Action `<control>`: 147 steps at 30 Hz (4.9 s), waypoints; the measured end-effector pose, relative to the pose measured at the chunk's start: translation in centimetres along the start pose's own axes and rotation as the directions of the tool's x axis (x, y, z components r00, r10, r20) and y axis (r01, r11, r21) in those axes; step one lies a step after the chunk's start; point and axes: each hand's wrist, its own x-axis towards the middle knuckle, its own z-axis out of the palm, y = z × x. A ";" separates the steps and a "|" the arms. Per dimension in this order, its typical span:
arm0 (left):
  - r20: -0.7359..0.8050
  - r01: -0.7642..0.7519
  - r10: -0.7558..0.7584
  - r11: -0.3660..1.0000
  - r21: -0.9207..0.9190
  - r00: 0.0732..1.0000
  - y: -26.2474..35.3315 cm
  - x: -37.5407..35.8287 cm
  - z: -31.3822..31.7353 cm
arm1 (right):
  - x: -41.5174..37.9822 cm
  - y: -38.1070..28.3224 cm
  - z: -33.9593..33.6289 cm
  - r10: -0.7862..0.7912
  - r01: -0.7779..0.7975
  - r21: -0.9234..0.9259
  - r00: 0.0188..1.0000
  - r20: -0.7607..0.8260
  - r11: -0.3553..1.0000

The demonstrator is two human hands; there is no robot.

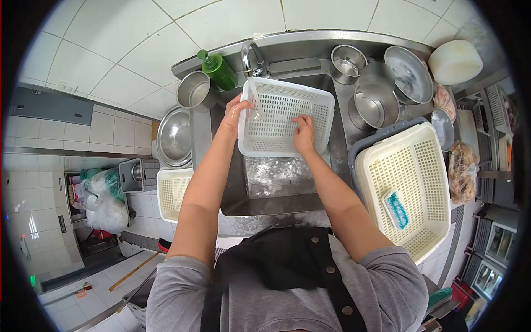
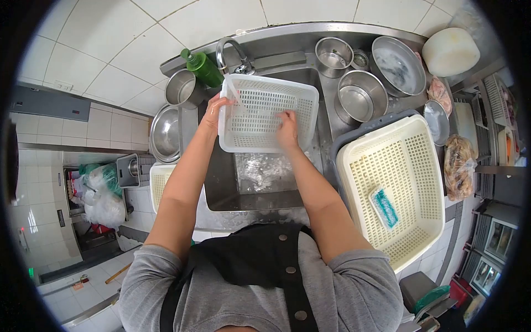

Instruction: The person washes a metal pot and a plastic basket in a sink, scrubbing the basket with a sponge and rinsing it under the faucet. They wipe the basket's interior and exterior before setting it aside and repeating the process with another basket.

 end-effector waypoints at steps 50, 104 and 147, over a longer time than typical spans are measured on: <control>-0.053 0.095 -0.113 0.958 -0.270 0.992 0.8 -2.1 -3.3 | 1.8 -12.8 4.8 -0.535 0.557 -0.183 0.830 0.159 0.810; -0.345 -0.391 0.564 0.799 0.457 0.750 -0.5 -2.3 -4.9 | 13.0 -11.4 6.1 0.172 -0.227 -0.006 0.723 0.669 0.974; -0.453 -0.462 0.588 0.808 0.365 0.670 -1.8 -3.5 -1.2 | 4.6 -2.4 4.6 -0.374 0.376 0.039 0.897 0.235 0.926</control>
